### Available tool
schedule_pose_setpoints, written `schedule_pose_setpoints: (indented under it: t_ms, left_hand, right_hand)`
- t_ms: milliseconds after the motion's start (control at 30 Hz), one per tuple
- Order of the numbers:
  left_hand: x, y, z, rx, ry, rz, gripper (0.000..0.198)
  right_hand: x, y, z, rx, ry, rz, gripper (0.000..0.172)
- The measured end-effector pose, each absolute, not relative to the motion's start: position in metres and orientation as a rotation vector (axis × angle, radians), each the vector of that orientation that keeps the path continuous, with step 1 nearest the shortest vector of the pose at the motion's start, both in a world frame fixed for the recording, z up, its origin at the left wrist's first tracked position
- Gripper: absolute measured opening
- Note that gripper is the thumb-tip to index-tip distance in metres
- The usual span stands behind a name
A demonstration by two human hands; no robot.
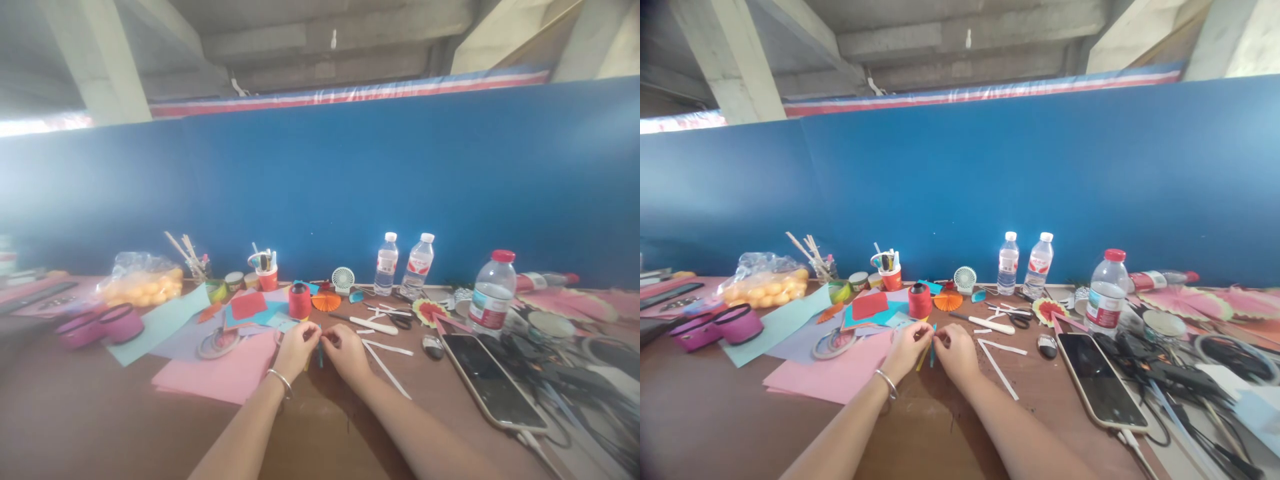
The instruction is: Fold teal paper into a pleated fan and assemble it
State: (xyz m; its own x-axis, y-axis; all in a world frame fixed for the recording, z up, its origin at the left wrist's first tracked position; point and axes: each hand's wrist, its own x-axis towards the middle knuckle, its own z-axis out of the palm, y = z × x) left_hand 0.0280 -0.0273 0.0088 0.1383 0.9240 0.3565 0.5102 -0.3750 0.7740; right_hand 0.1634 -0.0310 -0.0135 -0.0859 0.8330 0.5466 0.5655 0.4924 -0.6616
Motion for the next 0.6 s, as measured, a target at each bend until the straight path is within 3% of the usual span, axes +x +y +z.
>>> schedule_pose_setpoints:
  t_ms: [600]
  left_hand:
    - [0.0295,-0.0297,0.014,1.943,1.342,1.014,0.024]
  right_hand:
    - [0.163,-0.0265,-0.0194,-1.152,-1.795,0.245,0.014]
